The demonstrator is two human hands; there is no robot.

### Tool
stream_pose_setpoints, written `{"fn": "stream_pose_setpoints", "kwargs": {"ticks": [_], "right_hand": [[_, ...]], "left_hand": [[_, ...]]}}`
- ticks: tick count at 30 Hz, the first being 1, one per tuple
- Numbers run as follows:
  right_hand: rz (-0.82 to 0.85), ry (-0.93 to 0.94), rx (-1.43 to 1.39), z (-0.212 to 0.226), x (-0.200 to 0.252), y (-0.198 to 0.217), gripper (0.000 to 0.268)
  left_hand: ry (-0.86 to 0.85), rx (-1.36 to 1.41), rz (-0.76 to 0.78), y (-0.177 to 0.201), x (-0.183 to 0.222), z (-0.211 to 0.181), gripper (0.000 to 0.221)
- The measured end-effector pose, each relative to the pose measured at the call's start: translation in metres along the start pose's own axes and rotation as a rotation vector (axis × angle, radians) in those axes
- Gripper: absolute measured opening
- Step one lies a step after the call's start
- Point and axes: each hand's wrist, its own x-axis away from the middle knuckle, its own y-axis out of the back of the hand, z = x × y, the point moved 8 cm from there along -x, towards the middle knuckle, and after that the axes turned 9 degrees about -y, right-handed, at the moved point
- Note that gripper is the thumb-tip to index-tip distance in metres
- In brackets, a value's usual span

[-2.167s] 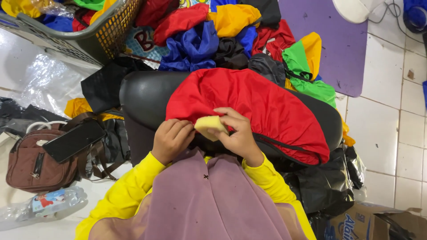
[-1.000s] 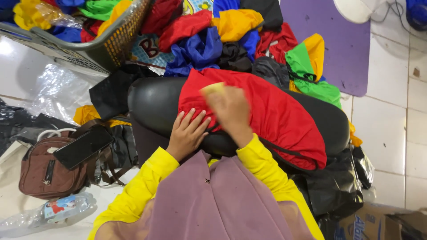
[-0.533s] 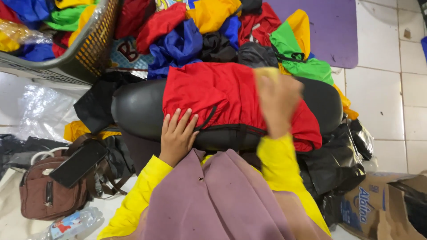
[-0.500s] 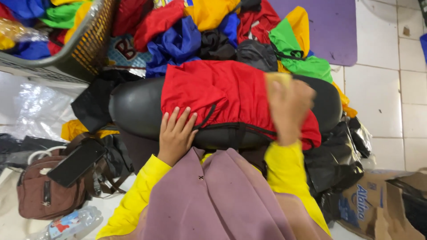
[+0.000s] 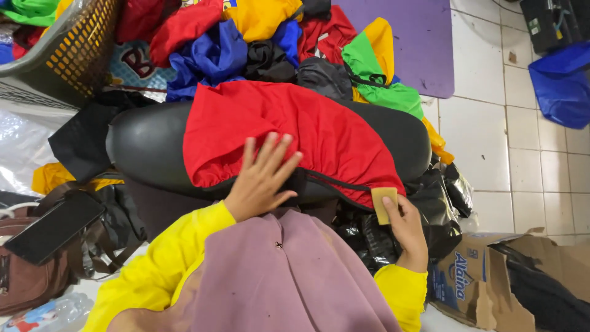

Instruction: Cleaning fabric items with a sponge, bagging them, and trimming loose threads with scissors.

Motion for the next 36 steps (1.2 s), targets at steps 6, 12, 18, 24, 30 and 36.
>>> {"fn": "stream_pose_setpoints", "kwargs": {"ticks": [6, 12, 18, 24, 30, 36], "right_hand": [[-0.238, 0.411, 0.003, 0.136, 0.049, 0.037, 0.020], [-0.002, 0.930, 0.060, 0.229, 0.034, -0.093, 0.031], [0.339, 0.524, -0.015, 0.194, -0.008, -0.183, 0.050], [0.375, 0.543, -0.389, 0.180, -0.018, -0.150, 0.046], [-0.344, 0.734, -0.014, 0.204, 0.008, -0.059, 0.018], [-0.419, 0.951, 0.571, 0.195, -0.043, -0.123, 0.020]], "left_hand": [[-0.365, 0.105, 0.129, -0.066, -0.025, -0.062, 0.101], [-0.389, 0.115, 0.130, -0.107, -0.010, -0.077, 0.066], [-0.539, 0.143, -0.719, 0.011, 0.018, -0.071, 0.013], [-0.171, -0.066, -0.361, -0.027, -0.017, -0.039, 0.064], [-0.055, -0.055, -0.130, -0.060, 0.002, -0.024, 0.063], [-0.014, 0.013, -0.097, -0.066, 0.005, -0.020, 0.061]]}}
